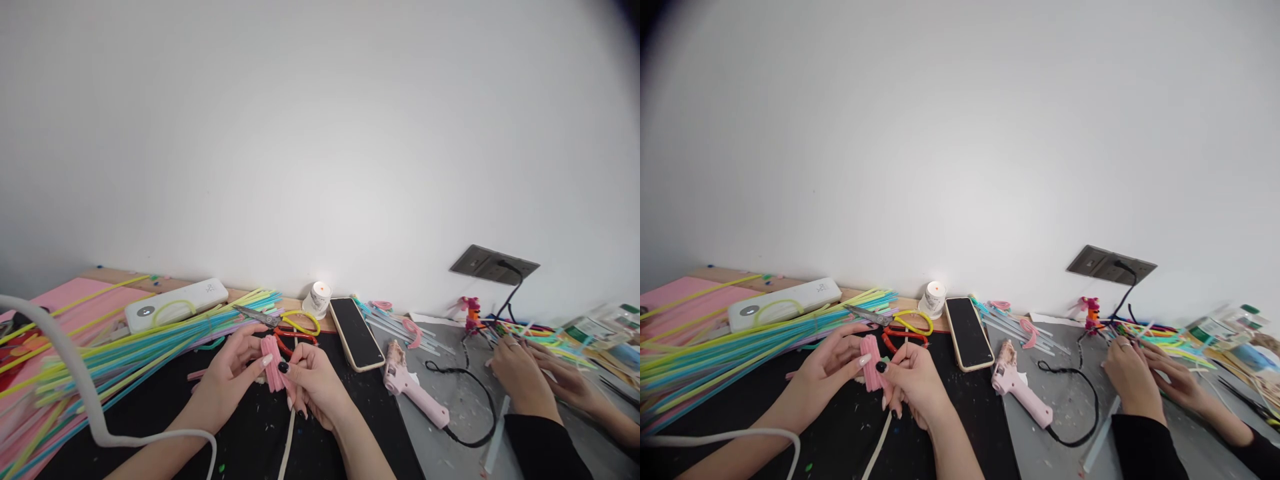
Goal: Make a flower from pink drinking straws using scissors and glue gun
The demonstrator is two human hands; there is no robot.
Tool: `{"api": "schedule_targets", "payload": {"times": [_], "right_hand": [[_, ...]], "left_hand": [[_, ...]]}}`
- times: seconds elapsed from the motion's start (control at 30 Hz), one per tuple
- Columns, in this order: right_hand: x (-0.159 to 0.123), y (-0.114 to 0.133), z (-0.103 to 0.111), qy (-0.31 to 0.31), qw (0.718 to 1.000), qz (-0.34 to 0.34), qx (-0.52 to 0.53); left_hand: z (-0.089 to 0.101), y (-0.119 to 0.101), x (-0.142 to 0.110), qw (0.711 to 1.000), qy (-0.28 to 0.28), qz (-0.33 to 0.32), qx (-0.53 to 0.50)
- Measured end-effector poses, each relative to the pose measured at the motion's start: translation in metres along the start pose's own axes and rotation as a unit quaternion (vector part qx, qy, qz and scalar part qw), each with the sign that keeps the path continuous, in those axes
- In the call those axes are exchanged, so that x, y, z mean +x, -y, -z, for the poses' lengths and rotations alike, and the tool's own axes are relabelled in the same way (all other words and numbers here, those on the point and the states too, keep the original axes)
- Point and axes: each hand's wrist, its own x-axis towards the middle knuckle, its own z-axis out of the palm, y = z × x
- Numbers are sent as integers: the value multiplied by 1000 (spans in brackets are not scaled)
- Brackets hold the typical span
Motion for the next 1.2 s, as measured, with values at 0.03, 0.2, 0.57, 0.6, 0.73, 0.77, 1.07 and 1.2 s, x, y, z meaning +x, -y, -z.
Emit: {"api": "schedule_targets", "payload": {"times": [0.03,0.2,0.57,0.6,0.73,0.77,1.07,1.2], "right_hand": [[0,0,0,5,1000,-1,-4],[-2,4,1,11,1000,6,-14],[-4,7,-4,2,1000,21,2],[-4,7,-3,4,1000,23,-2],[-3,6,-2,27,999,26,-19],[-3,6,-2,30,999,26,-20],[-3,5,-2,51,998,30,-5],[-3,6,-3,61,998,31,4]], "left_hand": [[0,-1,0,1000,1,2,-4],[-6,-1,-3,999,-19,14,-48],[-2,1,0,994,0,40,-99],[-2,1,-1,994,2,40,-99],[-5,0,-3,994,5,37,-102],[-7,0,-4,994,-2,34,-105],[-11,1,-6,994,-16,38,-98],[-10,5,-5,994,-15,45,-97]]}}
